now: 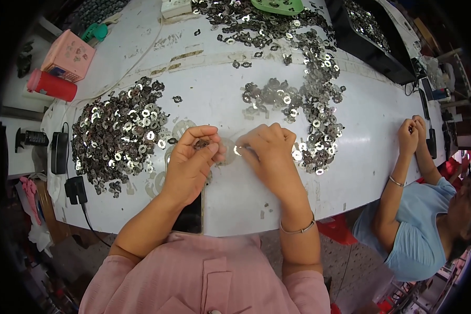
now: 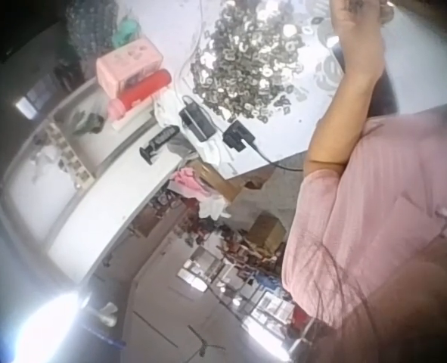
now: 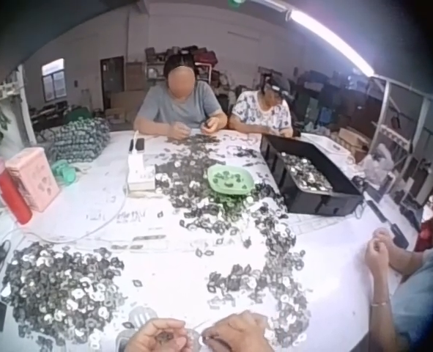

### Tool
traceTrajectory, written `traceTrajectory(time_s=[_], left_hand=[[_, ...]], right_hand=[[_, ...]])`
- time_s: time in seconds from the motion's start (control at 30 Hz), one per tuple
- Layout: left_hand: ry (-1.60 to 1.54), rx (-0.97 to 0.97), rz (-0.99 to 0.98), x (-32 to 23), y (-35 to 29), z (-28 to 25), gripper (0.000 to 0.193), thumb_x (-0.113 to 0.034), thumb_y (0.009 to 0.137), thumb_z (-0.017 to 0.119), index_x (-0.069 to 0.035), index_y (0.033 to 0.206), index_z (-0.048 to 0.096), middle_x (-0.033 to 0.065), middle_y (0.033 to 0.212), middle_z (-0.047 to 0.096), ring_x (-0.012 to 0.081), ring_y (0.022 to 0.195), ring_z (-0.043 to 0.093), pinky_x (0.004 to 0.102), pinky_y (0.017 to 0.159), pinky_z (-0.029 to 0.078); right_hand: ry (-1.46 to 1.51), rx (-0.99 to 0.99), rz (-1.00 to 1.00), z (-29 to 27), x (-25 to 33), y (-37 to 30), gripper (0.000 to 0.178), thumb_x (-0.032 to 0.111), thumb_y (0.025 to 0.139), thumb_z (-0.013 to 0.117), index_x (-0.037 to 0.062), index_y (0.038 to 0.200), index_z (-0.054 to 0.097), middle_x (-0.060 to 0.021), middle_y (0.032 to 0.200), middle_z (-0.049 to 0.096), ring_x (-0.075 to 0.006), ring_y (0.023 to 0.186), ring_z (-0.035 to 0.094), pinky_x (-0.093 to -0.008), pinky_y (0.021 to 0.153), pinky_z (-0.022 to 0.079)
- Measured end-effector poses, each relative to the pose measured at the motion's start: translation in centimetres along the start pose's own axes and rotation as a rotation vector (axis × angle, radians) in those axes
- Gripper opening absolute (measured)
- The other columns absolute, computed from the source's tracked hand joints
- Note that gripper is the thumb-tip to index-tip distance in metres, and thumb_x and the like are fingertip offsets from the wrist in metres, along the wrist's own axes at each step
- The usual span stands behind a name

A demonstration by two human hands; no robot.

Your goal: The person assembles small metal hardware parts by inserting small components into metal brackets by hand and gathering the pieces on the table.

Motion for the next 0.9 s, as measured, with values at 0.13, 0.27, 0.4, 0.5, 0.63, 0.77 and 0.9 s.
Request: traceTrajectory(time_s=[0.13,0.27,0.4,0.5,0.63,0.77,0.9], left_hand=[[0.017,0.015,-0.027,0.1,-0.2,0.2,0.028,-0.002,0.092,0.056,-0.004,0.119,0.052,0.0038,0.106,0.056,0.0138,0.094,0.058,0.0290,0.081,0.048],[0.061,0.059,-0.112,0.6,-0.5,1.0,0.023,-0.007,0.094,0.055,-0.006,0.118,0.053,0.0024,0.102,0.058,0.0120,0.091,0.057,0.0278,0.077,0.047],[-0.021,0.094,-0.250,1.7,-0.7,1.3,0.024,-0.011,0.094,0.057,-0.003,0.116,0.052,0.0068,0.103,0.059,0.0140,0.089,0.060,0.0271,0.075,0.050],[0.008,0.107,-0.234,1.8,-0.6,1.3,0.019,-0.011,0.094,0.058,-0.003,0.110,0.054,0.0075,0.101,0.060,0.0134,0.087,0.060,0.0265,0.075,0.050],[0.135,0.063,-0.157,1.0,-0.4,0.7,0.012,-0.007,0.092,0.060,-0.002,0.102,0.056,0.0081,0.101,0.061,0.0126,0.086,0.060,0.0257,0.074,0.050],[0.276,0.062,0.087,-0.7,-0.3,0.6,0.011,-0.001,0.090,0.061,-0.003,0.099,0.056,0.0085,0.100,0.060,0.0123,0.087,0.061,0.0258,0.072,0.051],[0.221,0.099,0.159,-1.1,-0.4,0.8,0.013,0.001,0.088,0.061,-0.003,0.099,0.054,0.0080,0.099,0.059,0.0133,0.088,0.062,0.0263,0.071,0.051]], right_hand=[[0.032,-0.015,-0.006,-0.4,0.1,0.2,0.012,0.006,0.075,0.071,0.0100,0.086,0.066,-0.0005,0.081,0.056,-0.0187,0.079,0.052,-0.0334,0.084,0.033],[0.443,-0.082,0.132,-1.1,-0.6,0.2,0.014,-0.001,0.074,0.070,0.0074,0.085,0.066,-0.0021,0.083,0.061,-0.0178,0.078,0.057,-0.0298,0.075,0.041],[0.471,-0.198,-0.045,-1.9,0.5,0.0,0.018,-0.006,0.073,0.069,0.0055,0.087,0.068,-0.0062,0.093,0.066,-0.0182,0.082,0.062,-0.0269,0.073,0.047],[0.565,-0.158,-0.025,-1.4,0.4,-0.2,0.021,-0.007,0.074,0.068,0.0056,0.091,0.069,-0.0081,0.097,0.067,-0.0187,0.085,0.063,-0.0275,0.077,0.048],[0.804,-0.170,-0.010,-0.6,-0.1,-0.2,0.027,-0.006,0.075,0.066,0.0058,0.098,0.068,-0.0089,0.097,0.067,-0.0207,0.086,0.063,-0.0291,0.076,0.048],[0.604,-0.162,0.127,-1.5,-0.3,0.3,0.026,0.001,0.075,0.069,0.0085,0.100,0.068,-0.0054,0.093,0.064,-0.0206,0.087,0.059,-0.0331,0.083,0.042],[-0.024,-0.016,-0.058,-0.8,1.1,0.3,0.022,0.011,0.074,0.072,0.0122,0.096,0.068,-0.0016,0.086,0.057,-0.0191,0.085,0.050,-0.0357,0.087,0.029]])
Point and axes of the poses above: each hand's wrist, its own y-axis towards the middle knuckle, its own z-axis out of the palm, x = y × z, the point moved 8 cm from there along y, towards the middle knuckle
